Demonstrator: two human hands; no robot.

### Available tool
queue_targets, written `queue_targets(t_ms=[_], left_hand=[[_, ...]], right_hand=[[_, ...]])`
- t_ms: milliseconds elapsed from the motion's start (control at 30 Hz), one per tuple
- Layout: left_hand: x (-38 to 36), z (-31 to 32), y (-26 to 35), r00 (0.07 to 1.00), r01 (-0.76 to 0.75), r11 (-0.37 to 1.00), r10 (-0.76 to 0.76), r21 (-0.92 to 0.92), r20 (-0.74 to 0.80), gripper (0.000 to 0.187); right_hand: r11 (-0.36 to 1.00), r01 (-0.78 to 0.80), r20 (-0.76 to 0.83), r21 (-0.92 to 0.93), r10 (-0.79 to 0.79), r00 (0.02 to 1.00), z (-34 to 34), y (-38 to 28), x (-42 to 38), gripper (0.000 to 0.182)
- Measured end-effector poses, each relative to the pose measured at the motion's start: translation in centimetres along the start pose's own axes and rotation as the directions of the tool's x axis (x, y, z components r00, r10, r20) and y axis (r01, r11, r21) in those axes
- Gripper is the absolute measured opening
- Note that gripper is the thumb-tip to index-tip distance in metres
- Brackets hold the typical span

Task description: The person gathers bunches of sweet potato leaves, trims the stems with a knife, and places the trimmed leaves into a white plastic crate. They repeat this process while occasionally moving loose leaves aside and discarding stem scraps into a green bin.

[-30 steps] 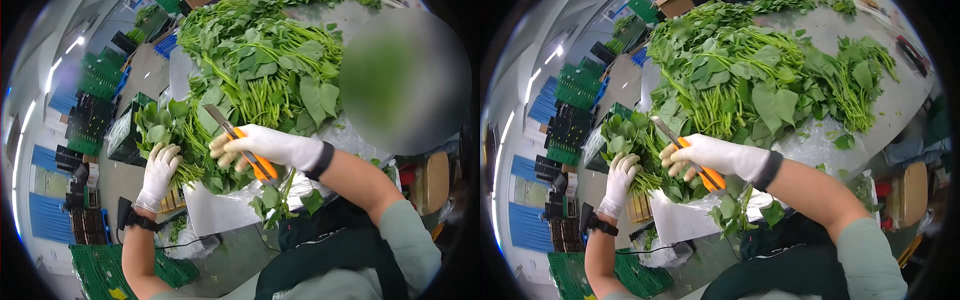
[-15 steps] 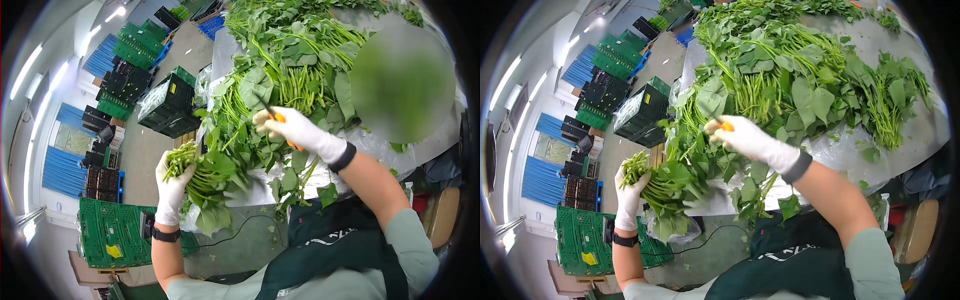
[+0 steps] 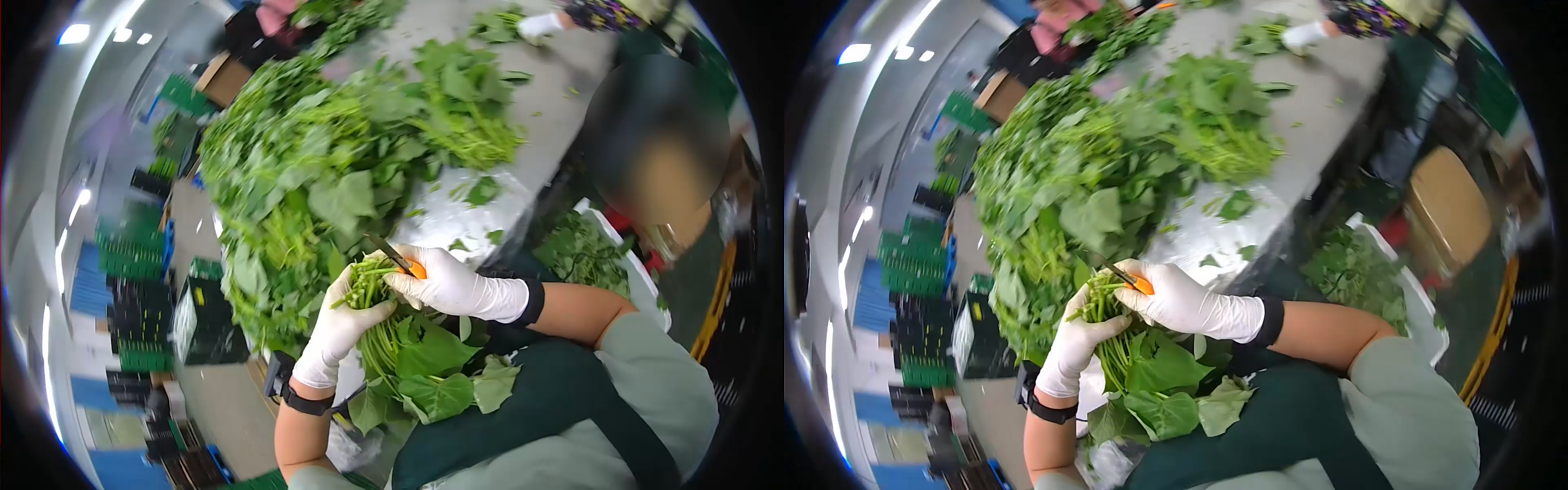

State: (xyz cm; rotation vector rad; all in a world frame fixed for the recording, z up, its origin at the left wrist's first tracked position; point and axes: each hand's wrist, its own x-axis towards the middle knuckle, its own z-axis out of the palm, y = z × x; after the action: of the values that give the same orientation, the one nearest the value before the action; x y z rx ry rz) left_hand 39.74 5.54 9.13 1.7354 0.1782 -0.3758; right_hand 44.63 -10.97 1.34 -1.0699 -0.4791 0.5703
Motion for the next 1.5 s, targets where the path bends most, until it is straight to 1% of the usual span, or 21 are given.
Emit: queue_targets(t_ms=[100,267,433,500,533,600,633,700,733,800,833,900,933,1033,1067,1133,1167,1233,1333,1433,1500], left_hand=[[3.6,2.8,-0.6,0.99,-0.013,0.999,0.017,-0.032,0.139,0.048],[6.9,5.1,-2.6,0.983,-0.141,0.926,0.088,0.351,0.163,0.041],[8.3,6.4,-3.2,0.973,-0.232,0.775,0.193,0.588,0.131,0.046],[8.6,7.3,-3.5,0.97,-0.239,0.691,0.204,0.683,0.134,0.056],[8.5,8.2,-3.6,0.947,-0.284,0.613,0.298,0.737,0.116,0.061],[8.7,8.9,-4.0,0.888,-0.336,0.458,0.445,0.823,0.115,0.084],[8.8,9.0,-3.9,0.889,-0.339,0.459,0.443,0.821,0.12,0.084],[8.9,9.2,-3.3,0.966,-0.236,0.663,0.236,0.71,0.101,0.095],[9.0,9.0,-3.2,0.967,-0.236,0.666,0.232,0.708,0.104,0.095],[9.3,7.8,-2.7,0.915,-0.384,0.786,0.256,0.484,0.311,0.107],[9.3,6.9,-2.1,0.933,-0.33,0.816,0.203,0.474,0.298,0.111],[9.7,6.0,-2.3,0.952,-0.288,0.831,0.192,0.477,0.24,0.113],[9.6,6.4,-2.0,0.955,-0.228,0.838,0.094,0.496,0.28,0.114],[10.8,6.9,-3.8,0.961,-0.119,0.882,-0.013,0.456,0.275,0.063],[11.0,6.8,-4.0,0.96,-0.122,0.881,-0.012,0.458,0.28,0.063],[11.1,6.7,-4.1,0.952,0.026,0.964,-0.104,0.263,0.287,0.036],[11.1,6.6,-4.1,0.95,0.022,0.964,-0.103,0.266,0.294,0.036],[11.2,6.4,-4.0,0.938,0.144,0.979,-0.181,0.146,0.294,0.032],[11.3,7.0,-3.1,0.897,0.214,0.968,-0.249,0.134,0.365,0.033],[11.7,9.0,-2.2,0.828,0.26,0.951,-0.309,0.168,0.468,0.04],[11.6,11.2,-1.5,0.801,0.199,0.974,-0.223,0.104,0.556,0.044]], right_hand=[[0.999,-0.018,-0.12,-0.041,0.013,0.993,-3.4,0.6,-2.1,0.036],[0.986,-0.115,-0.222,-0.121,0.086,0.971,-6.2,3.0,-4.5,0.046],[0.991,-0.016,-0.276,-0.135,-0.022,0.961,-7.8,1.1,-5.6,0.059],[0.821,0.2,-0.234,-0.535,-0.372,0.898,-8.1,2.3,-4.7,0.07],[0.906,0.088,-0.248,-0.414,-0.206,0.947,-7.6,1.3,-4.6,0.078],[0.827,0.046,-0.324,-0.56,-0.269,0.907,-7.4,2.7,-4.0,0.069],[0.81,0.026,-0.352,-0.586,-0.283,0.892,-7.3,2.9,-3.8,0.062],[0.833,0.03,-0.372,-0.552,-0.278,0.885,-7.6,3.1,-3.7,0.055],[0.856,0.036,-0.389,-0.516,-0.271,0.88,-7.7,3.2,-3.7,0.048],[0.951,0.053,-0.472,-0.304,-0.199,0.859,-8.1,3.5,-3.4,0.04],[0.983,0.046,-0.489,-0.18,-0.13,0.863,-8.4,3.6,-3.2,0.033],[0.982,0.083,-0.494,-0.168,-0.157,0.855,-8.4,3.6,-3.5,0.024],[0.981,0.116,-0.49,-0.157,-0.179,0.853,-8.4,3.8,-3.4,0.023],[0.979,0.124,-0.462,-0.163,-0.187,0.867,-9.1,3.3,-3.6,0.028],[0.979,0.056,-0.419,-0.194,-0.135,0.898,-9.5,2.5,-4.1,0.032],[0.986,-0.016,-0.362,-0.164,-0.045,0.931,-10.2,0.4,-5.6,0.046],[0.915,0.179,-0.367,-0.361,-0.316,0.875,-11.1,2.5,-5.9,0.05],[0.769,0.105,-0.36,-0.63,-0.409,0.839,-11.3,1.4,-8.3,0.04],[0.524,0.006,-0.233,-0.852,-0.389,0.891,-11.4,2.3,-10.5,0.025],[0.383,-0.066,-0.23,-0.921,-0.399,0.888,-11.2,3.0,-10.7,0.02],[0.387,-0.12,-0.282,-0.914,-0.396,0.874,-11.5,2.8,-11.3,0.018]])
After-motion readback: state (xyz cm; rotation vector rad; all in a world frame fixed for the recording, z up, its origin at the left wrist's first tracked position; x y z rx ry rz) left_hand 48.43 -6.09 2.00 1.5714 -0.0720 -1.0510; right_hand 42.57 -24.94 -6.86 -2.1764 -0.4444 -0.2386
